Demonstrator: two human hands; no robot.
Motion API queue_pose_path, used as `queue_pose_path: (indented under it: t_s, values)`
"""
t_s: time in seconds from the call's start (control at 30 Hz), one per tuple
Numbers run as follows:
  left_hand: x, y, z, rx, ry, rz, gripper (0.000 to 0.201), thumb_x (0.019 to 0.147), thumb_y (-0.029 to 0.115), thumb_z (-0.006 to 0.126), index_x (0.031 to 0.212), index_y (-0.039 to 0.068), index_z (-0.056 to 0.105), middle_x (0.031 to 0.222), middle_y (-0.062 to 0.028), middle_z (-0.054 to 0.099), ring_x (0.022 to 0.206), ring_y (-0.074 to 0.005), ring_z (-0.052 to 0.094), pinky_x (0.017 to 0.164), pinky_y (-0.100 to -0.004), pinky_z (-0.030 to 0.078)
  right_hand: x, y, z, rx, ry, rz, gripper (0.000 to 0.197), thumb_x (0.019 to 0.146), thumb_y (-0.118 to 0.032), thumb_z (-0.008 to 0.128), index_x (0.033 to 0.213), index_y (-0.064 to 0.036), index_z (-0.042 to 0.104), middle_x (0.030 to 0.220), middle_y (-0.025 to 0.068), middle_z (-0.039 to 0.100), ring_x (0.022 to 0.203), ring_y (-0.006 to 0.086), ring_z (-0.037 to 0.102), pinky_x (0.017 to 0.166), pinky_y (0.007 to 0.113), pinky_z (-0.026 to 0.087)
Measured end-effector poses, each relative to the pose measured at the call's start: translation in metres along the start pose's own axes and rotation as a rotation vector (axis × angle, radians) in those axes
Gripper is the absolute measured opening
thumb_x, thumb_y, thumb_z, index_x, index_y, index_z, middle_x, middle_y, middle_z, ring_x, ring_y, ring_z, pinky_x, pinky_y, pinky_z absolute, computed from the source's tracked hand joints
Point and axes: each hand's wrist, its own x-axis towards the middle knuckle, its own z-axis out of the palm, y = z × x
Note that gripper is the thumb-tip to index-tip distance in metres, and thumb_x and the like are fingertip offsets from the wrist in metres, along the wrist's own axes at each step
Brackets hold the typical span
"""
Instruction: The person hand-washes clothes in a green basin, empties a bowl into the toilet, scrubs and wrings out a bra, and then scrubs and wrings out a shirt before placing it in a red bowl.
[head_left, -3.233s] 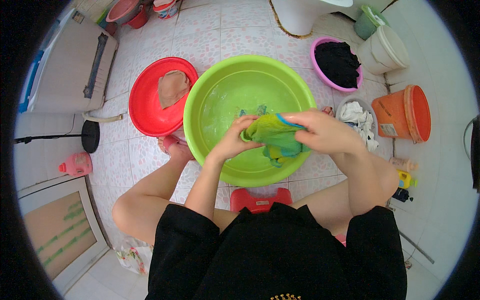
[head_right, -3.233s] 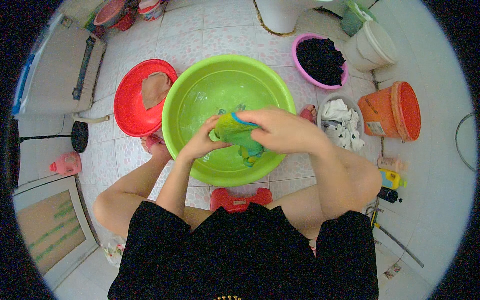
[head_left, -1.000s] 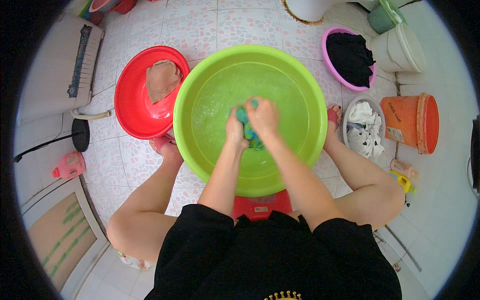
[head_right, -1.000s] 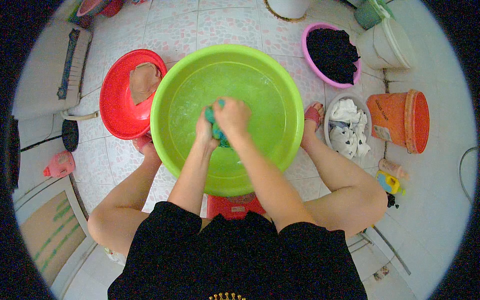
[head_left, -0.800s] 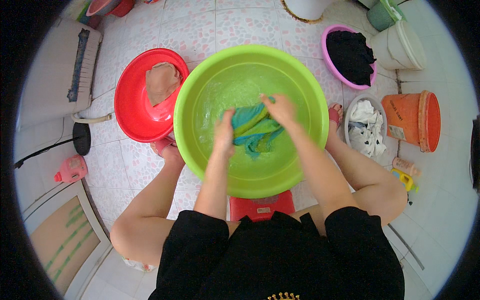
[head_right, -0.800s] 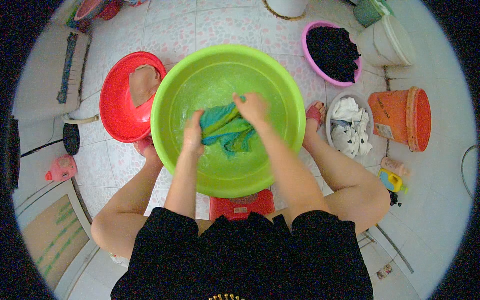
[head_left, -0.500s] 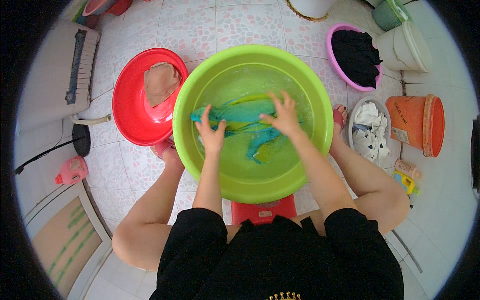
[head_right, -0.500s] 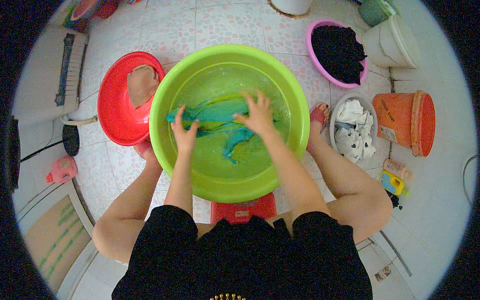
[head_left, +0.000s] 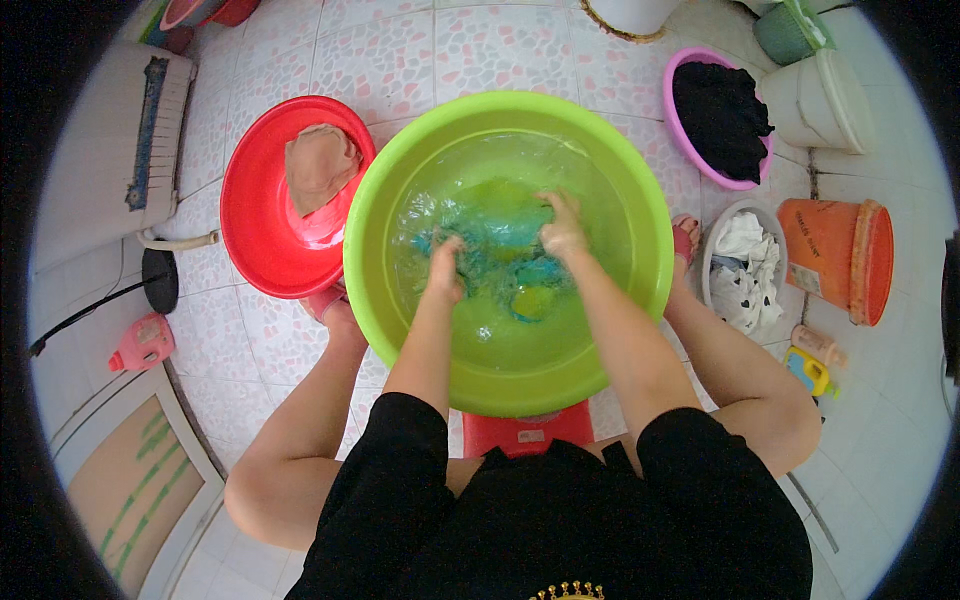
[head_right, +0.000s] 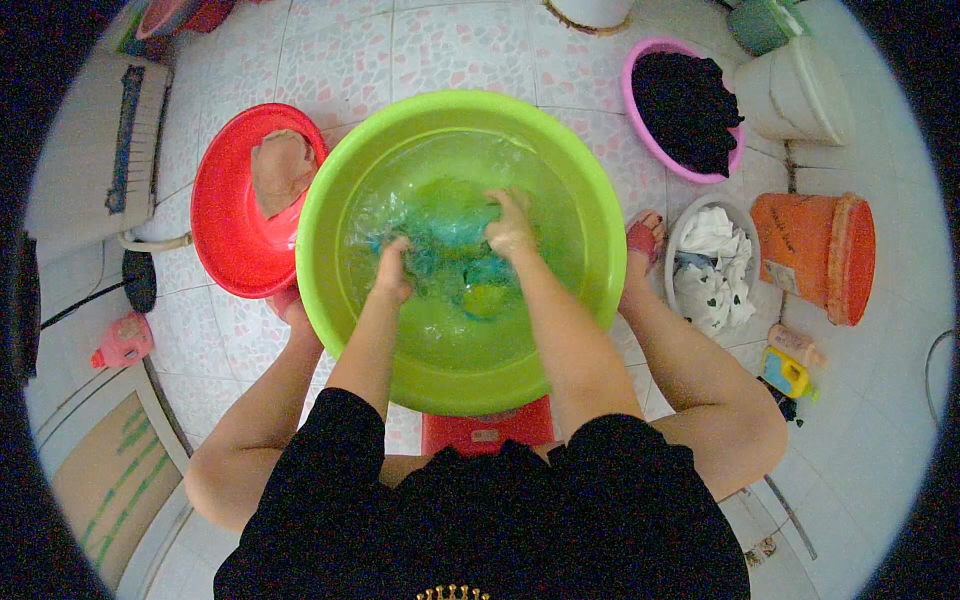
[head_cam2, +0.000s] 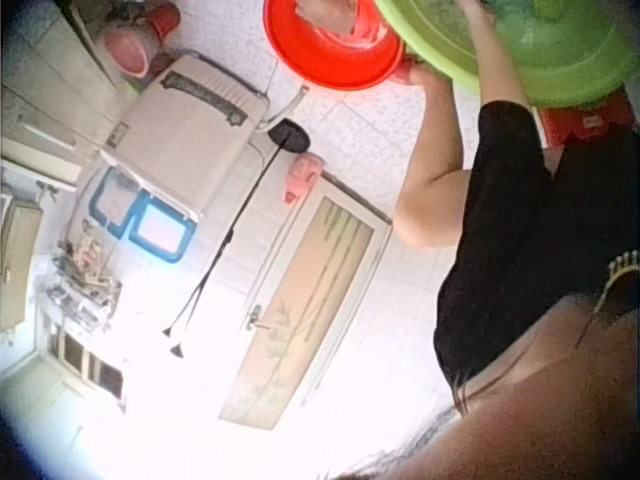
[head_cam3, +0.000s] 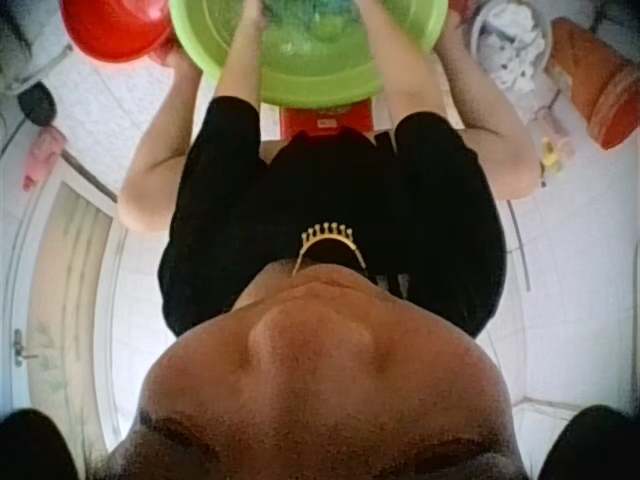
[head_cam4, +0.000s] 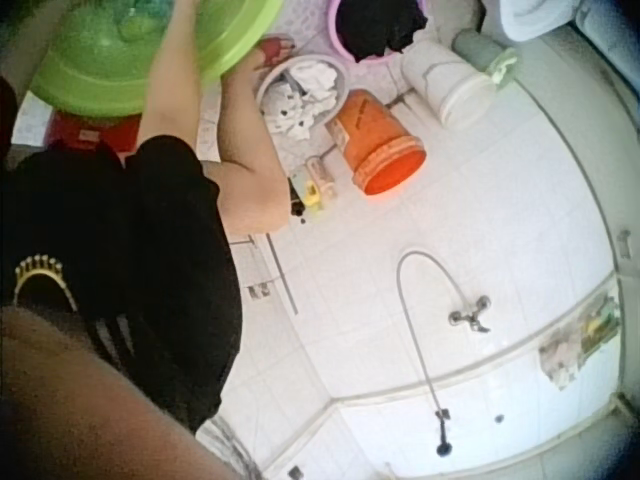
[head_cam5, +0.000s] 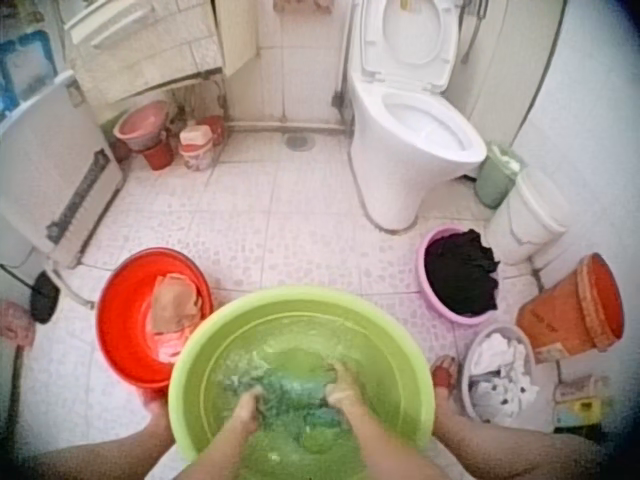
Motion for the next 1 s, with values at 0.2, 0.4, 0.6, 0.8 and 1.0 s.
queue_pose_path:
  t_s: [0.2, 0.4, 0.6, 0.8, 1.0]
  values:
    - [-0.051, 0.039, 0.056, -0.361, -0.198, -0.097, 0.063, 0.075, 0.047, 0.050, 0.127, 0.015, 0.034, 0.127, -0.0100, 0.038, 0.110, -0.0285, 0.042, 0.090, -0.0506, 0.031, -0.067, -0.055, -0.016, 0.358, -0.143, -0.486, 0.056, 0.056, 0.000, 0.060, 0.108, -0.0080, 0.040, 0.126, 0.0148, 0.032, 0.121, 0.0319, 0.028, 0.099, 0.036, 0.027]
    - [-0.052, 0.031, 0.073, -0.605, -0.419, 0.047, 0.045, 0.084, 0.041, 0.045, 0.115, 0.009, 0.049, 0.107, -0.0119, 0.054, 0.084, -0.0200, 0.056, 0.079, -0.0339, 0.044, -0.144, -0.105, -0.005, 0.320, -0.096, -0.607, 0.034, 0.065, -0.014, 0.062, 0.091, -0.0051, 0.043, 0.094, 0.0121, 0.047, 0.089, 0.0271, 0.050, 0.074, 0.035, 0.041]
    - [-0.062, 0.018, 0.078, -0.695, -0.394, 0.189, 0.036, 0.083, 0.040, 0.047, 0.098, 0.008, 0.056, 0.089, -0.0077, 0.059, 0.075, -0.0178, 0.054, 0.068, -0.0328, 0.045, -0.159, -0.119, 0.008, 0.179, 0.225, -0.645, 0.019, 0.071, -0.021, 0.061, 0.070, -0.0060, 0.049, 0.065, 0.0107, 0.053, 0.057, 0.0303, 0.056, 0.051, 0.039, 0.044]
    - [-0.077, 0.005, 0.048, -0.701, -0.701, 0.222, 0.032, 0.084, 0.036, 0.046, 0.101, 0.008, 0.050, 0.094, -0.0069, 0.054, 0.081, -0.0159, 0.052, 0.068, -0.0332, 0.045, -0.141, -0.125, 0.003, 0.159, 0.404, -0.599, 0.014, 0.071, -0.018, 0.058, 0.063, -0.0074, 0.054, 0.062, 0.0117, 0.057, 0.051, 0.0279, 0.055, 0.047, 0.037, 0.042]
    - [-0.142, 0.025, 0.094, -0.413, -0.135, 0.091, 0.035, 0.084, 0.035, 0.043, 0.098, 0.005, 0.052, 0.090, -0.0091, 0.058, 0.082, -0.0217, 0.056, 0.077, -0.0336, 0.045, -0.091, -0.094, -0.023, 0.043, 0.428, -0.252, 0.019, 0.072, -0.026, 0.059, 0.068, -0.0078, 0.054, 0.066, 0.0114, 0.057, 0.057, 0.0292, 0.054, 0.056, 0.040, 0.043]
